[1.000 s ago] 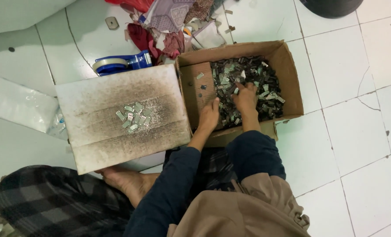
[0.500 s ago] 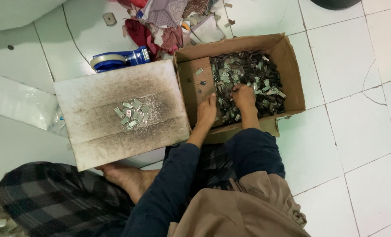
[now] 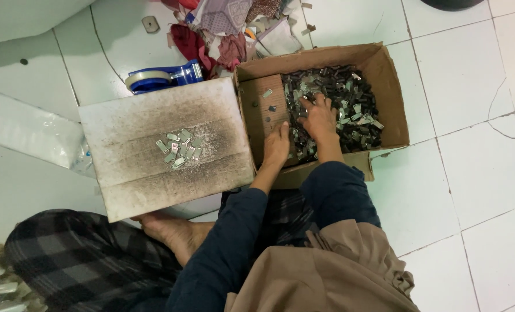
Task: Picking small metal pieces from a cardboard box and placing them into small plastic bags for packaging.
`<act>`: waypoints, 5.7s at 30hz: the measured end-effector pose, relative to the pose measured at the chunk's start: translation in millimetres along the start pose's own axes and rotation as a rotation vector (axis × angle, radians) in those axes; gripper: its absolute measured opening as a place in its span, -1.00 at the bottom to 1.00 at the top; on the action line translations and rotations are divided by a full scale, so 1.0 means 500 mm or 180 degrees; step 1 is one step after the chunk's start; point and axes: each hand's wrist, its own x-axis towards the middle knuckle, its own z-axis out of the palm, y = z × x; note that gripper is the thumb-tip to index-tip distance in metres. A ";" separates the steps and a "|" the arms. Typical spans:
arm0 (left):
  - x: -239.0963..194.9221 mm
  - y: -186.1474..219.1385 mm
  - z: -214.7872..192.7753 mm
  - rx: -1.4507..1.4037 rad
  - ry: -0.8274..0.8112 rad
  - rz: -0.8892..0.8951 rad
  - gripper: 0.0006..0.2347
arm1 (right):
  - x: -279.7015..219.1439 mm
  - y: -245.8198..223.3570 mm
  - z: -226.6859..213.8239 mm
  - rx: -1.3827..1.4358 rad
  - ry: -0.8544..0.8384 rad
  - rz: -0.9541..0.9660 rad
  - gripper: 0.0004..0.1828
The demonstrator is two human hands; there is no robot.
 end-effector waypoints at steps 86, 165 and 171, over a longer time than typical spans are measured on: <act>0.097 -0.075 0.025 -0.4438 -0.1000 -0.0366 -0.63 | -0.176 -0.101 -0.201 0.3784 0.0339 -0.1090 -0.60; -0.077 0.033 -0.080 0.5226 0.0035 0.1071 -0.80 | 0.048 -0.127 0.070 -0.0002 0.0434 -0.0840 -0.53; -0.079 0.044 -0.085 0.5237 0.0033 0.1072 -0.83 | 0.044 0.019 0.000 -0.0407 -0.0245 -0.0319 -0.15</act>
